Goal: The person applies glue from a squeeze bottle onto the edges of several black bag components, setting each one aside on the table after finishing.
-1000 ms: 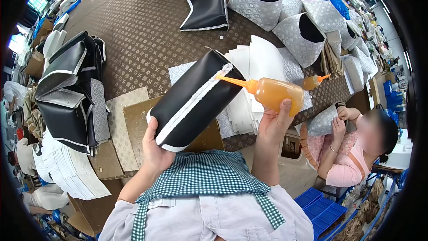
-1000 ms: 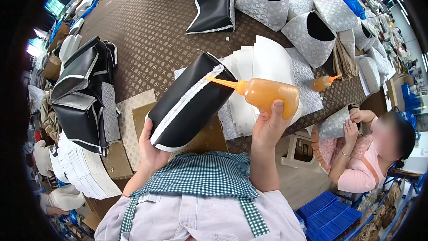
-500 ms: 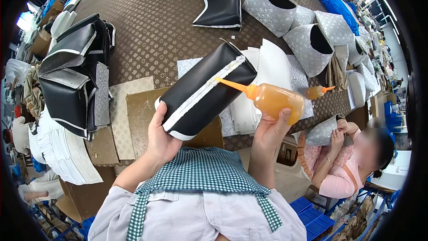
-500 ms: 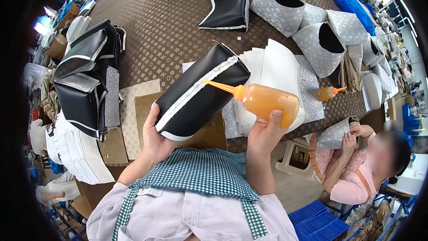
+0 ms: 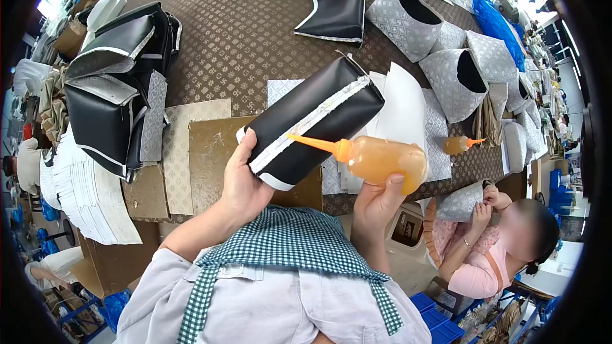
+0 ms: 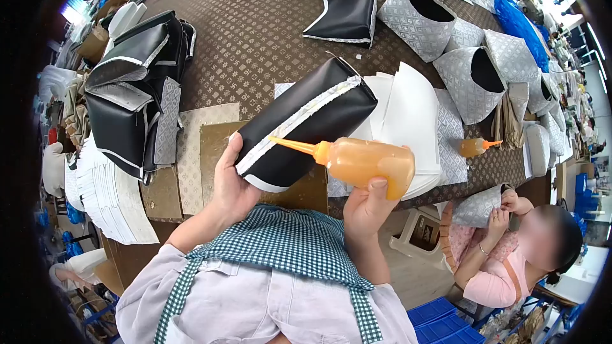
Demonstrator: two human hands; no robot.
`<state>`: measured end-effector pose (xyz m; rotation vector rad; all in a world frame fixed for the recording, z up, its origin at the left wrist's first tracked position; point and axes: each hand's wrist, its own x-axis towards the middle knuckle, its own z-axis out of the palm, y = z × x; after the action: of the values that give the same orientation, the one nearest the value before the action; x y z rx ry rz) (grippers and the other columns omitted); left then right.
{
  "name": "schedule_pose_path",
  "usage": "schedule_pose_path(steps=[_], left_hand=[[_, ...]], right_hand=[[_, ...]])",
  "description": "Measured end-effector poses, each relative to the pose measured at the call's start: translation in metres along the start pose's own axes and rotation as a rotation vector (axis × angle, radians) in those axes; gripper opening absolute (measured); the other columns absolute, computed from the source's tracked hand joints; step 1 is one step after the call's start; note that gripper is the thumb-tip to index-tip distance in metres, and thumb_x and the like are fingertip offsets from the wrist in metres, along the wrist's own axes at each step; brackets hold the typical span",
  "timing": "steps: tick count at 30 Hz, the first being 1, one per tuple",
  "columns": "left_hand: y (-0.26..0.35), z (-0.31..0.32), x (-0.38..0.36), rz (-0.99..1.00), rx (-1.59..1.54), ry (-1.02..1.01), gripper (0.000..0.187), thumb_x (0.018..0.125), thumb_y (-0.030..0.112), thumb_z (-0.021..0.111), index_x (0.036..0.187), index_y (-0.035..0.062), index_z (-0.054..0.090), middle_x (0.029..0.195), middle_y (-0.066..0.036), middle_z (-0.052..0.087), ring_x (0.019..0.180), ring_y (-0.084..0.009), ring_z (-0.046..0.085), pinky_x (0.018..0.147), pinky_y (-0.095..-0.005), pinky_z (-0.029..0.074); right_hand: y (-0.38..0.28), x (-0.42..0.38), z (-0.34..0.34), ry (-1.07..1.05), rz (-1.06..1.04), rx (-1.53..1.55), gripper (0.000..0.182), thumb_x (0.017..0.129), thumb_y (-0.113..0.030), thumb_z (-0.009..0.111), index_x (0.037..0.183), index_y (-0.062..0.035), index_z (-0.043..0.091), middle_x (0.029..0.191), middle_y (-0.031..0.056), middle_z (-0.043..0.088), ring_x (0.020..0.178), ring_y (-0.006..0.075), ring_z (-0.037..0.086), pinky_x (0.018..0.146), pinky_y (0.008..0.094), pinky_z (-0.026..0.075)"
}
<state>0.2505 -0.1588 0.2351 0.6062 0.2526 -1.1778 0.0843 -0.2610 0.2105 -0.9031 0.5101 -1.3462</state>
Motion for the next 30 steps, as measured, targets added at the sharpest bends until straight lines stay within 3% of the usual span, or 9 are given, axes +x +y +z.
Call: schedule_pose_path(steps=[5, 11, 14, 17, 18, 21, 27, 28, 30], left_hand=[[-0.001, 0.000, 0.001, 0.035, 0.029, 0.014, 0.048, 0.094, 0.035, 0.045, 0.126, -0.0003, 0.044, 0.127, -0.016, 0.051, 0.116, -0.0280, 0.051, 0.103, -0.0411, 0.037], [-0.001, 0.001, 0.001, 0.028, 0.007, -0.023, 0.048, 0.094, 0.035, 0.045, 0.125, -0.0012, 0.044, 0.127, -0.018, 0.050, 0.116, -0.0287, 0.051, 0.103, -0.0414, 0.037], [-0.002, -0.004, 0.004, 0.048, -0.012, 0.013, 0.047, 0.094, 0.034, 0.045, 0.125, -0.0017, 0.045, 0.127, -0.019, 0.050, 0.116, -0.0300, 0.050, 0.103, -0.0425, 0.037], [-0.001, -0.009, 0.005, 0.020, -0.054, -0.020, 0.047, 0.094, 0.034, 0.045, 0.125, -0.0020, 0.045, 0.127, -0.019, 0.050, 0.116, -0.0310, 0.050, 0.103, -0.0435, 0.037], [0.000, -0.010, 0.005, 0.021, -0.049, -0.015, 0.048, 0.094, 0.034, 0.046, 0.124, -0.0023, 0.045, 0.127, -0.019, 0.050, 0.116, -0.0311, 0.050, 0.103, -0.0433, 0.037], [0.000, -0.009, 0.004, 0.017, -0.037, -0.030, 0.049, 0.093, 0.035, 0.046, 0.124, -0.0022, 0.045, 0.127, -0.019, 0.051, 0.115, -0.0308, 0.050, 0.103, -0.0431, 0.037], [0.000, -0.003, 0.002, 0.040, -0.026, -0.026, 0.049, 0.093, 0.036, 0.046, 0.124, -0.0025, 0.045, 0.125, -0.019, 0.052, 0.113, -0.0301, 0.052, 0.102, -0.0425, 0.038], [0.000, -0.003, 0.002, 0.042, -0.023, -0.020, 0.049, 0.094, 0.036, 0.046, 0.124, -0.0024, 0.045, 0.125, -0.019, 0.052, 0.113, -0.0300, 0.052, 0.102, -0.0424, 0.038], [0.002, -0.002, 0.001, 0.043, -0.016, -0.008, 0.049, 0.094, 0.037, 0.046, 0.124, -0.0024, 0.045, 0.125, -0.019, 0.052, 0.113, -0.0298, 0.053, 0.102, -0.0421, 0.039]], right_hand=[[0.000, -0.005, 0.005, 0.015, -0.022, -0.050, 0.067, 0.089, -0.038, 0.056, 0.138, -0.0058, 0.024, 0.129, 0.0138, 0.042, 0.117, 0.0247, 0.047, 0.097, 0.0391, 0.042], [0.001, -0.010, 0.001, -0.040, 0.000, -0.059, 0.066, 0.089, -0.037, 0.055, 0.137, -0.0043, 0.024, 0.131, 0.0141, 0.040, 0.118, 0.0252, 0.046, 0.097, 0.0408, 0.042], [0.000, -0.004, 0.001, 0.023, -0.004, 0.013, 0.069, 0.088, -0.033, 0.058, 0.138, -0.0033, 0.021, 0.126, 0.0160, 0.045, 0.116, 0.0268, 0.048, 0.098, 0.0405, 0.042], [0.005, 0.013, -0.018, 0.102, -0.091, 0.020, 0.059, 0.089, -0.031, 0.057, 0.133, -0.0015, 0.031, 0.123, 0.0149, 0.048, 0.114, 0.0256, 0.050, 0.096, 0.0399, 0.044], [0.003, 0.019, -0.022, 0.079, -0.114, 0.017, 0.049, 0.090, -0.028, 0.057, 0.127, -0.0004, 0.040, 0.120, 0.0134, 0.052, 0.111, 0.0242, 0.054, 0.094, 0.0392, 0.045], [0.005, 0.031, -0.025, 0.161, -0.164, 0.021, 0.045, 0.092, -0.032, 0.053, 0.124, -0.0022, 0.044, 0.119, 0.0123, 0.053, 0.105, 0.0229, 0.057, 0.089, 0.0392, 0.048], [0.007, 0.010, -0.005, 0.030, -0.055, 0.051, 0.062, 0.089, -0.029, 0.058, 0.135, -0.0009, 0.026, 0.124, 0.0137, 0.047, 0.113, 0.0247, 0.050, 0.095, 0.0392, 0.043], [0.007, 0.005, -0.005, -0.004, -0.009, 0.036, 0.070, 0.088, -0.029, 0.058, 0.138, -0.0017, 0.017, 0.127, 0.0143, 0.043, 0.116, 0.0255, 0.048, 0.097, 0.0399, 0.042], [0.006, 0.005, 0.002, -0.007, -0.016, 0.033, 0.067, 0.088, -0.030, 0.058, 0.137, -0.0017, 0.022, 0.126, 0.0143, 0.044, 0.115, 0.0255, 0.048, 0.096, 0.0404, 0.042]])
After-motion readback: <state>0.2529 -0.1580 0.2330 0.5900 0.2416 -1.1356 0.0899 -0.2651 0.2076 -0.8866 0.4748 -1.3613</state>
